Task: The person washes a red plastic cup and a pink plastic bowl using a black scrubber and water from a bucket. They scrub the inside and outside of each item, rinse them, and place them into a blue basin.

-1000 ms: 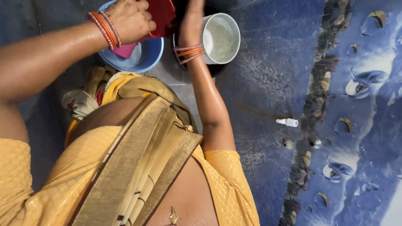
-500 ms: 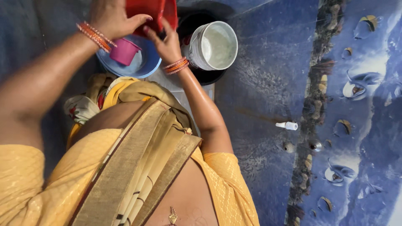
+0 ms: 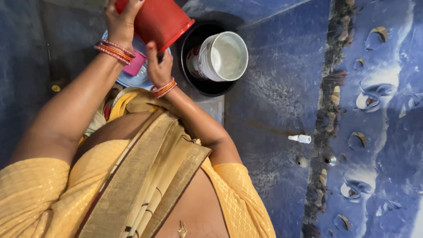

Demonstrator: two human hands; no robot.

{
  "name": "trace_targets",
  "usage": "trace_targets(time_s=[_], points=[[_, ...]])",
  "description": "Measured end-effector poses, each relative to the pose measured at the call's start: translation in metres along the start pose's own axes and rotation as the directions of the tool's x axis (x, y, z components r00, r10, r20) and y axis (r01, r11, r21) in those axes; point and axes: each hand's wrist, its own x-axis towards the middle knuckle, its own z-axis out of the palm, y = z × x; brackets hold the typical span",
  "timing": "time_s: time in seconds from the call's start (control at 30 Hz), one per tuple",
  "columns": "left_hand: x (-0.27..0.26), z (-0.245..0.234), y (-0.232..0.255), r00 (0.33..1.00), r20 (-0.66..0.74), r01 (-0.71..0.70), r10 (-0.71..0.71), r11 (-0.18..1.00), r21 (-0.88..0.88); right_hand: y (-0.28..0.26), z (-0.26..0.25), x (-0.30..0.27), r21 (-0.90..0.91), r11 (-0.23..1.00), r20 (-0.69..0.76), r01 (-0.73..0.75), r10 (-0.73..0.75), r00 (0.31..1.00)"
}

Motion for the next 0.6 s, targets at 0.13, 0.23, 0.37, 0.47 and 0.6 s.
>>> trace_targets(time_s=[0.13, 0.23, 0.37, 0.47, 0.6], points=[[-0.009, -0.004, 0.02, 0.962, 0.042, 0.27, -0.271, 0.963, 0.025, 0.019, -0.019, 0.004, -0.315, 0.93, 0.234, 0.187, -0.115, 0.965], [0.009, -0.022, 0.03, 0.889, 0.305, 0.252, -0.341, 0.922, 0.295, 0.002, -0.032, 0.02, -0.009, 0.995, 0.095, 0.101, -0.099, 0.991], [0.011, -0.039, 0.01, 0.803, 0.445, 0.355, -0.396, 0.918, 0.177, -0.014, -0.041, 0.041, 0.443, 0.841, 0.065, -0.312, 0.317, 0.946], [0.015, -0.032, -0.027, 0.909, 0.407, 0.155, -0.088, 0.979, -0.135, -0.003, -0.032, 0.032, 0.284, 0.861, 0.059, -0.422, 0.424, 0.904], [0.023, -0.05, -0.036, 0.815, 0.44, 0.467, -0.377, 0.877, -0.113, 0.004, -0.062, 0.021, -0.098, 0.995, 0.399, 0.013, 0.027, 0.917]])
